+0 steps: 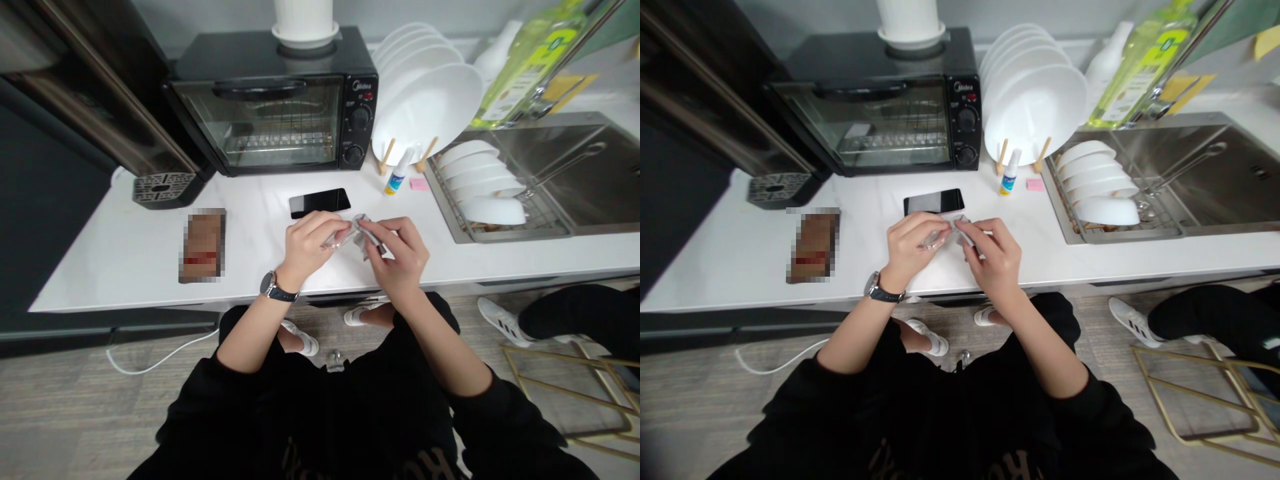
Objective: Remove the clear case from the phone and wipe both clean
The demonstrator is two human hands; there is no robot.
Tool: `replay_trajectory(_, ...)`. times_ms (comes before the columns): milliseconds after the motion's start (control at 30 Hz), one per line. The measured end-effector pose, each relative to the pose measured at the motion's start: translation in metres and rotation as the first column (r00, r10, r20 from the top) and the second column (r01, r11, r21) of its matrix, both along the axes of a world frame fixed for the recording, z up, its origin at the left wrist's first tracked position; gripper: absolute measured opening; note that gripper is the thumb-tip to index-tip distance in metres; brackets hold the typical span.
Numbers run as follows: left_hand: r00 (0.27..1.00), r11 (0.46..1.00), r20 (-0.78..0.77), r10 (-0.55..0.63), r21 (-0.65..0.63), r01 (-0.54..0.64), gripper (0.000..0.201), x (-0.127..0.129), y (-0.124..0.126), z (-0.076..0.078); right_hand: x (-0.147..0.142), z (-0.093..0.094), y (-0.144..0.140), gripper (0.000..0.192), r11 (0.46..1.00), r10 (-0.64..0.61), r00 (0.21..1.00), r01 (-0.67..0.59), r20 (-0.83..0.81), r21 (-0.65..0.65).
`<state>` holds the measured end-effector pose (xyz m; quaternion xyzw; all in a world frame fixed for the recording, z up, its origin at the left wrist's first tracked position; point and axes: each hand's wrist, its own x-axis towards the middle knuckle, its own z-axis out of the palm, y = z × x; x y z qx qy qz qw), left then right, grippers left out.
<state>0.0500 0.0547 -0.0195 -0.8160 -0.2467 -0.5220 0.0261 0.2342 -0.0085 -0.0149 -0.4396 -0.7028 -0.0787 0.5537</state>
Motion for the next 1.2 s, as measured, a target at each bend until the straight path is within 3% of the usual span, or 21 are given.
replay_trajectory(233,1.0,0.996,-0.018,-0.015,-0.091,0.013,0.011,-0.004,-0.002,-0.002,-0.025,-0.002,-0.019,0.042,0.99,0.144,0.988,-0.144,0.061,0.002)
replay_trajectory(400,0.999,0.995,-0.015,-0.032,-0.098,0.03,0.013,-0.004,-0.002,-0.002,-0.024,-0.003,-0.019,0.045,0.985,0.172,0.98,-0.174,0.097,0.018)
replay_trajectory(600,1.0,1.0,-0.021,0.01,0.021,-0.01,0.004,-0.001,0.0,0.0,-0.002,-0.004,-0.003,0.04,0.999,0.042,0.999,-0.042,0.022,0.005)
replay_trajectory(700,1.0,1.0,-0.018,0.001,0.009,-0.001,0.006,0.001,0.0,0.0,0.007,-0.005,0.002,0.03,0.999,-0.031,0.998,0.029,-0.052,-0.044)
replay_trajectory(933,1.0,1.0,-0.014,-0.008,0.014,0.008,0.007,0.002,0.0,0.0,0.007,-0.005,0.001,0.026,0.997,-0.047,0.997,0.043,-0.061,-0.058)
replay_trajectory(1200,0.998,0.998,-0.061,-0.023,-0.059,0.019,0.009,-0.003,-0.002,-0.001,-0.022,-0.004,-0.018,0.048,0.985,0.171,0.985,-0.171,0.013,0.005)
